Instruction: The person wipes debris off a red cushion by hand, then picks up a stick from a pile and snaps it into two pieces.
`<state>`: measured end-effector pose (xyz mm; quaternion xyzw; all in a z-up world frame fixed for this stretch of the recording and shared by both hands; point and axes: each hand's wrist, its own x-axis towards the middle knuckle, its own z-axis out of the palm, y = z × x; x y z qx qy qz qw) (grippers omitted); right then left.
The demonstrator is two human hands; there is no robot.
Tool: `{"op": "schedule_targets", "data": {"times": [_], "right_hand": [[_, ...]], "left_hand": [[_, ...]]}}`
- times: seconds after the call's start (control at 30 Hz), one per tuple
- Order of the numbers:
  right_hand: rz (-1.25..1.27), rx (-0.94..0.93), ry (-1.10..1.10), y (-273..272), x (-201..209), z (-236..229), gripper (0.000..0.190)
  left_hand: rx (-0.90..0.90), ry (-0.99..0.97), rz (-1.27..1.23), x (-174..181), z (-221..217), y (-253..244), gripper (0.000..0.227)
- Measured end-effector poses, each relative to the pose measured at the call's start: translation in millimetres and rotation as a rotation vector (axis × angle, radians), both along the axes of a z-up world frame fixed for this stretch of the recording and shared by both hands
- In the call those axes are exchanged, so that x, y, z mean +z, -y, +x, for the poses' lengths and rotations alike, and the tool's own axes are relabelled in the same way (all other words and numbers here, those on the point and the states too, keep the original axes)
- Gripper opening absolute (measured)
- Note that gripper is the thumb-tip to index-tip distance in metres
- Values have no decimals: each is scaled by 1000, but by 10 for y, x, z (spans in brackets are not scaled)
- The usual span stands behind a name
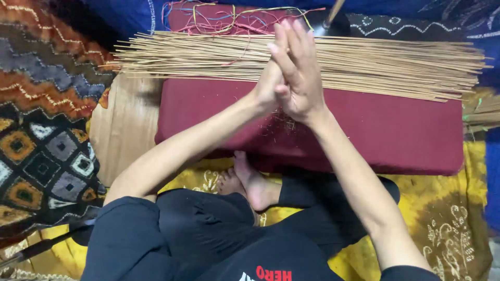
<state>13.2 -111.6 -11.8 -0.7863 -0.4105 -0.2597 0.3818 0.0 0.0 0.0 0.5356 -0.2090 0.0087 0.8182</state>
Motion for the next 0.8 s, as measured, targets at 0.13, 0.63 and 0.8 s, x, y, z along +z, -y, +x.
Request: {"op": "schedule_targets", "data": {"times": [0.13,0.63,0.8], "right_hand": [[215,-130,-242,169,-63,422,74],[1389,984,-412,255,-455,-215,71],[852,-178,6,717,451,-457,72]], "left_hand": [[-60,-226,-36,697,-305,90,120],[69,1142,791,59,-55,216,74],[284,65,400,208,56,362,87]]}}
